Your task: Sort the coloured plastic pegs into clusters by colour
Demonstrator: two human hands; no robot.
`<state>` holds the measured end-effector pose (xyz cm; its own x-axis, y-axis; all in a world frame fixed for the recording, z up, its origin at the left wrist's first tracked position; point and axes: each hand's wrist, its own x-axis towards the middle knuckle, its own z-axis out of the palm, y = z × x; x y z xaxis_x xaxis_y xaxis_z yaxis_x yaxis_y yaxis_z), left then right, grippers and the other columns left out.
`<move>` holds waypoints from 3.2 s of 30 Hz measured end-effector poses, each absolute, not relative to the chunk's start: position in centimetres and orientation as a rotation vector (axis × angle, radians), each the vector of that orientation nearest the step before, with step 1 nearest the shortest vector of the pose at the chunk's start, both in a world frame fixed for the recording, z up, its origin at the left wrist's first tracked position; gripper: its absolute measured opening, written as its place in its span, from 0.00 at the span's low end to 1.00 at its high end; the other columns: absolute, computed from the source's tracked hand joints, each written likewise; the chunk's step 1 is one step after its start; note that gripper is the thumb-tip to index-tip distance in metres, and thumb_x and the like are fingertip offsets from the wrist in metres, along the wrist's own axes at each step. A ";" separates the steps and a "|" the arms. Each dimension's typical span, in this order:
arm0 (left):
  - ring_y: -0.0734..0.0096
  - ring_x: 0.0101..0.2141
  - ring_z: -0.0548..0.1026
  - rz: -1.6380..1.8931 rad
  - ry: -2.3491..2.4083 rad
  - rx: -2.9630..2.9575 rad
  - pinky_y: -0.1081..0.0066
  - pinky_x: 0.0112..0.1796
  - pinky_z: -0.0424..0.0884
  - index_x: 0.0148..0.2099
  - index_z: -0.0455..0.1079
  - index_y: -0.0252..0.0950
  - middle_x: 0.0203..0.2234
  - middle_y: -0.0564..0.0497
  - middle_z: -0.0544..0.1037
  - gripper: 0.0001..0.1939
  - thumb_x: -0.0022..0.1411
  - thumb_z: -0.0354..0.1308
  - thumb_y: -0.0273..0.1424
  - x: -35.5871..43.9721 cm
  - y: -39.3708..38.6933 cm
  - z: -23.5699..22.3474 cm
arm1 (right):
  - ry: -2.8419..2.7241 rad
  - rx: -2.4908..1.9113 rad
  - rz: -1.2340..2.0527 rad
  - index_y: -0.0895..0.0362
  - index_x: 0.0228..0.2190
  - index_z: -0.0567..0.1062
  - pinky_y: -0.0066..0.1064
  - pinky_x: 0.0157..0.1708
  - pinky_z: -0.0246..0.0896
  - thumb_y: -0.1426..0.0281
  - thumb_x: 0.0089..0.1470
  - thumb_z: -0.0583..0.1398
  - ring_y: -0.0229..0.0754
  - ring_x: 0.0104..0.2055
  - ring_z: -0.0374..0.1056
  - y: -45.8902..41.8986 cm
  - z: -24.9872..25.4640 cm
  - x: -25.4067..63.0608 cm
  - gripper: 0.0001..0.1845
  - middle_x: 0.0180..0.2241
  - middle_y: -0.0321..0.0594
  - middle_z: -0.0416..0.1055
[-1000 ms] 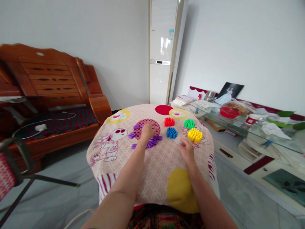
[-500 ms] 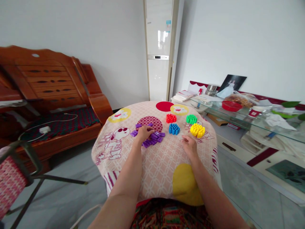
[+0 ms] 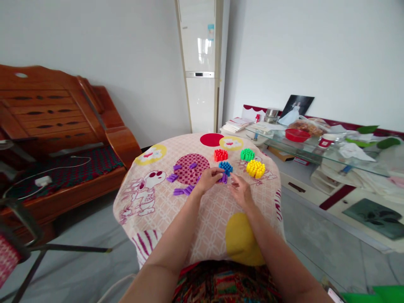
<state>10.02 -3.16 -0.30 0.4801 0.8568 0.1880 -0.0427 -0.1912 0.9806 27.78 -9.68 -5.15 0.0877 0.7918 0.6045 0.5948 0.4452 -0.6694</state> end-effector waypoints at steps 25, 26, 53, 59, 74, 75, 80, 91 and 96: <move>0.63 0.35 0.78 0.958 1.524 2.212 0.69 0.37 0.70 0.42 0.78 0.36 0.34 0.48 0.82 0.15 0.57 0.63 0.40 4.6 -2.8 0.9 | -1.487 -2.245 -0.112 0.56 0.37 0.79 0.30 0.34 0.54 0.63 0.62 0.55 0.44 0.39 0.71 -10.7 -2.6 27.0 0.15 0.37 0.46 0.78; 0.63 0.36 0.78 0.897 1.521 2.249 0.69 0.38 0.70 0.42 0.78 0.36 0.35 0.48 0.82 0.16 0.56 0.63 0.41 4.2 -2.7 0.8 | -1.492 -2.273 -0.094 0.56 0.38 0.79 0.30 0.35 0.55 0.62 0.62 0.55 0.44 0.40 0.72 -10.7 -2.5 26.9 0.15 0.38 0.46 0.78; 0.72 0.25 0.73 0.687 1.108 1.861 0.75 0.24 0.68 0.56 0.71 0.34 0.27 0.54 0.77 0.35 0.44 0.67 0.36 0.6 -2.0 -0.2 | -1.367 -2.255 0.054 0.56 0.43 0.79 0.33 0.37 0.61 0.51 0.58 0.58 0.48 0.39 0.73 -10.9 -2.1 28.2 0.23 0.36 0.48 0.78; 0.75 0.25 0.71 0.792 0.956 1.717 0.76 0.26 0.69 0.53 0.73 0.34 0.26 0.55 0.73 0.29 0.46 0.67 0.34 0.7 -2.5 0.5 | -1.319 -2.152 0.057 0.56 0.42 0.79 0.34 0.36 0.59 0.53 0.59 0.57 0.49 0.39 0.72 -11.1 -2.5 28.4 0.22 0.37 0.47 0.78; 0.75 0.23 0.73 1.070 0.986 1.694 0.75 0.27 0.69 0.33 0.71 0.33 0.21 0.54 0.74 0.07 0.50 0.64 0.29 13.2 -4.2 -1.6 | -1.244 -2.061 0.011 0.62 0.37 0.79 0.32 0.36 0.56 0.64 0.67 0.40 0.47 0.39 0.72 -11.0 -2.6 29.0 0.30 0.36 0.52 0.79; 0.75 0.23 0.73 1.092 1.019 1.723 0.75 0.27 0.69 0.32 0.71 0.34 0.21 0.54 0.74 0.06 0.50 0.64 0.29 13.8 -4.2 -1.7 | -1.252 -2.052 0.001 0.61 0.37 0.79 0.32 0.36 0.55 0.64 0.67 0.40 0.47 0.39 0.72 -10.9 -2.7 29.0 0.30 0.36 0.52 0.79; 0.74 0.24 0.72 1.082 1.131 1.881 0.73 0.28 0.67 0.30 0.69 0.34 0.21 0.56 0.73 0.08 0.51 0.66 0.29 15.5 -4.7 -1.6 | -1.269 -2.052 -0.014 0.61 0.37 0.79 0.32 0.36 0.55 0.64 0.67 0.40 0.47 0.39 0.71 -10.9 -2.7 29.1 0.30 0.37 0.52 0.79; 0.72 0.28 0.74 0.850 1.136 2.026 0.73 0.31 0.69 0.42 0.73 0.34 0.28 0.53 0.78 0.18 0.46 0.67 0.23 15.9 -5.5 -2.6 | -1.378 -2.178 -0.074 0.60 0.36 0.80 0.31 0.35 0.57 0.63 0.69 0.41 0.46 0.38 0.73 -10.9 -2.6 28.7 0.30 0.37 0.52 0.79; 0.68 0.28 0.75 0.863 1.132 2.102 0.71 0.32 0.69 0.37 0.74 0.34 0.27 0.51 0.78 0.12 0.47 0.66 0.23 16.1 -5.3 -2.6 | -1.388 -2.222 -0.092 0.60 0.35 0.80 0.30 0.34 0.56 0.63 0.69 0.42 0.45 0.37 0.73 -10.9 -2.3 28.5 0.29 0.37 0.51 0.79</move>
<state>16.10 -5.29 -2.57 0.4262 0.8663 0.2605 0.4805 -0.4608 0.7461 28.54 -10.92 -2.34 0.4742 0.8205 0.3191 0.8556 -0.3441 -0.3868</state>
